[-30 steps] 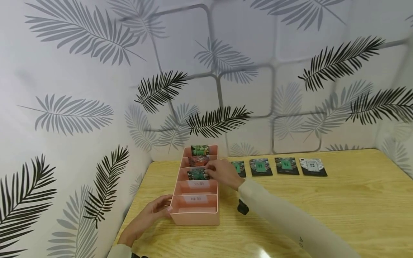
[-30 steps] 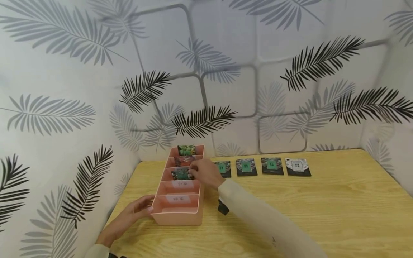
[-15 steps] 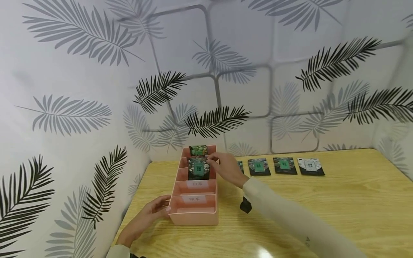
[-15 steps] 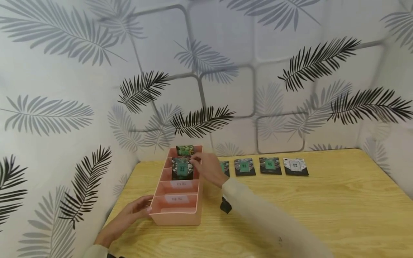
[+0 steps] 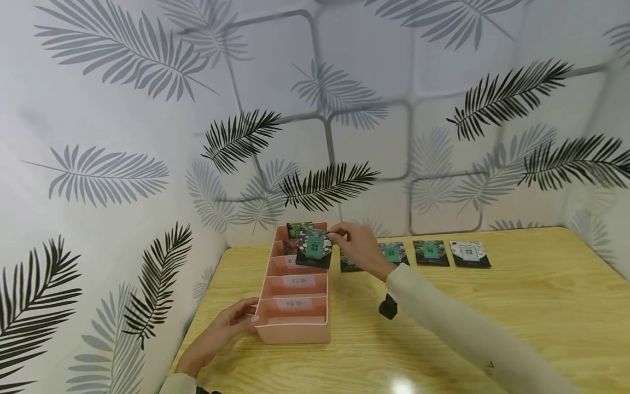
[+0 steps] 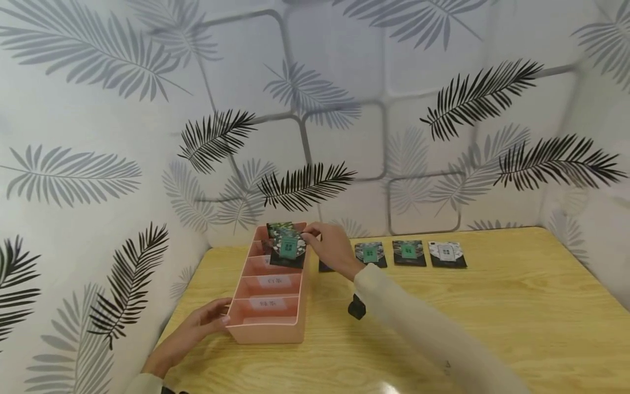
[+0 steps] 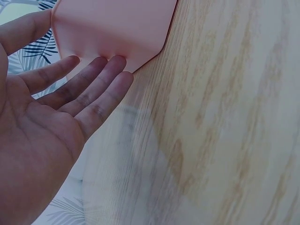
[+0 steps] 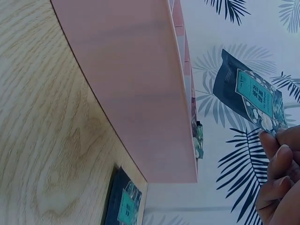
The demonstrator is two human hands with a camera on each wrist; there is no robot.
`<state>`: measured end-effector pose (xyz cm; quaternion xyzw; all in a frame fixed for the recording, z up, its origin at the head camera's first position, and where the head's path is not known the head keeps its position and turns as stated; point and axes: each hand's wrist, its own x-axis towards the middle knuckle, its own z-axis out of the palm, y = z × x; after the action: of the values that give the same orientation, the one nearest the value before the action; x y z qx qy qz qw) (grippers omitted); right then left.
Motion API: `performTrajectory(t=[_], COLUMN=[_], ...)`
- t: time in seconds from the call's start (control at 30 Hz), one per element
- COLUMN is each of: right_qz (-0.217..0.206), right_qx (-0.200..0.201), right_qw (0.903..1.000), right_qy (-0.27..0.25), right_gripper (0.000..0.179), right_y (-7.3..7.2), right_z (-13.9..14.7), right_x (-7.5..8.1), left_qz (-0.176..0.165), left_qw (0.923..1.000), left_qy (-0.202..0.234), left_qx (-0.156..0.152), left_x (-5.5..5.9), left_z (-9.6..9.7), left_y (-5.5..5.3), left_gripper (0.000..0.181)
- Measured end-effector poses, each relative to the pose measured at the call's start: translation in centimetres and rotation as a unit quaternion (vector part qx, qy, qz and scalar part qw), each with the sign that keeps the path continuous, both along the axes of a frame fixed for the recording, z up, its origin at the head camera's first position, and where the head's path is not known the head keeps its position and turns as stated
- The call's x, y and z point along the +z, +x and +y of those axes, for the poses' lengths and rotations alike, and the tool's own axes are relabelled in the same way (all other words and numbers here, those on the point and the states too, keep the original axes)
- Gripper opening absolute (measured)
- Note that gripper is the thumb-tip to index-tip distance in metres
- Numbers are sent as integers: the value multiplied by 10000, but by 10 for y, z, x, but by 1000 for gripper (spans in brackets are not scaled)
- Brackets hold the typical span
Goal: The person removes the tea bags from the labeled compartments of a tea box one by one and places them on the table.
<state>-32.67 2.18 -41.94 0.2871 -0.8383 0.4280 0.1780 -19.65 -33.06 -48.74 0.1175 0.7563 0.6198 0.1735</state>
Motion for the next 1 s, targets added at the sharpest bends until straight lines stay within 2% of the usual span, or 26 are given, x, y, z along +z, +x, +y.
performTrajectory(t=[0.27,0.6,0.83,1.0], right_qz=[-46,-355,-374,-654], right_qx=[-119,-172,-262,-219], right_qw=[9999,9990,9984,9971], right_qy=[101,194,344,321], right_gripper=[13,14,14,15], right_y=[4,12,12,14], right_z=[23,46,56,63], right_x=[0,-2,-11,-18], left_qz=[41,67,44,28], left_qw=[10000,10000,10000,10000], left_qy=[3,-16,-28,-35], left_qx=[-57,20,69,48], left_x=[-1,-1,-2,0], left_z=[-2,0,1,1], left_y=[-2,1,1,1], left_gripper=[50,52,52,51])
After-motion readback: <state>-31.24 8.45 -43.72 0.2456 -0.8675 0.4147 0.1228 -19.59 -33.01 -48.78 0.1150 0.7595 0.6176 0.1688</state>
